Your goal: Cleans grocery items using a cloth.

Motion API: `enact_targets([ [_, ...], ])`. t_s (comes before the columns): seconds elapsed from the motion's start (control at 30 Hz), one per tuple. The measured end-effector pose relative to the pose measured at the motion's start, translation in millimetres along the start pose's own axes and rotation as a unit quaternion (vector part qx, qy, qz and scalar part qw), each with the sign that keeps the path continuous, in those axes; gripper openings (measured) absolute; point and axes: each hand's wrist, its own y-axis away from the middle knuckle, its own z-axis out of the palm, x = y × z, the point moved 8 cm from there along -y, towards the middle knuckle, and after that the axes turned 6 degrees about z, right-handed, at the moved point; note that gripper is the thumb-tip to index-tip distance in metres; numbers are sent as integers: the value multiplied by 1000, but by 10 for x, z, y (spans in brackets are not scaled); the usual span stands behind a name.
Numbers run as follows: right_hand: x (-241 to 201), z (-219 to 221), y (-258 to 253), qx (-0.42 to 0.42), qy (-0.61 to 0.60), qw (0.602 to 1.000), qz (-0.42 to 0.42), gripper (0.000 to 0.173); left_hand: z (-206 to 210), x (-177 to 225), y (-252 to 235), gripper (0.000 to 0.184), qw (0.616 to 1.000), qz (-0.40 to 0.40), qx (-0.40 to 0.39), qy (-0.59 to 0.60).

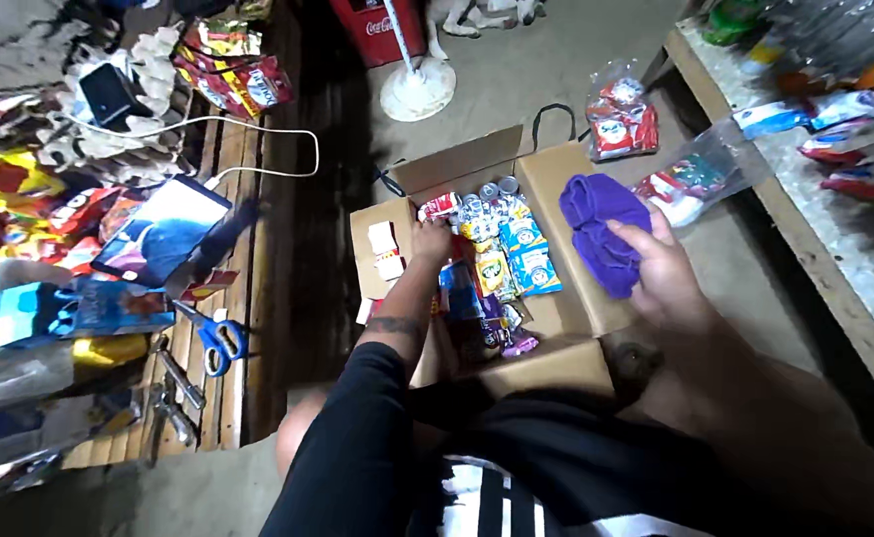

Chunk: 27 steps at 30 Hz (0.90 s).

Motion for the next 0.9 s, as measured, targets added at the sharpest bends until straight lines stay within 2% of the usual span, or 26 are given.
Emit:
enact_targets([
  [0.13,-50,-133,29,-13,10,1000,13,55,87,-118,-316,32,996,-22,-37,-80],
  [0.37,-153,-467,108,10,15,999,29,53,399,-174,-417,25,988,-33,-56,-141],
  [0.43,-138,-511,109,9,9,999,30,53,372,-185,-402,25,990,-40,-61,-124],
  [0.53,-157,-544,116,-7,4,1000,4,56,14,-176,-262,26,997,-63,-33,-37],
  [0.6,-175,-555,140,-24,-6,999,-20,58,-200,-203,-148,33,999,-48,10,9],
  [0.67,-207,-543,138,-41,-27,998,-37,59,-459,-218,-66,39,999,-10,39,-5],
  [0.8,-245,-475,115,-83,-4,993,-85,72,-1149,-137,417,25,984,74,145,-67],
  [0.9,-276,-423,74,-115,-23,985,-123,78,-1642,35,924,24,965,111,236,-37],
])
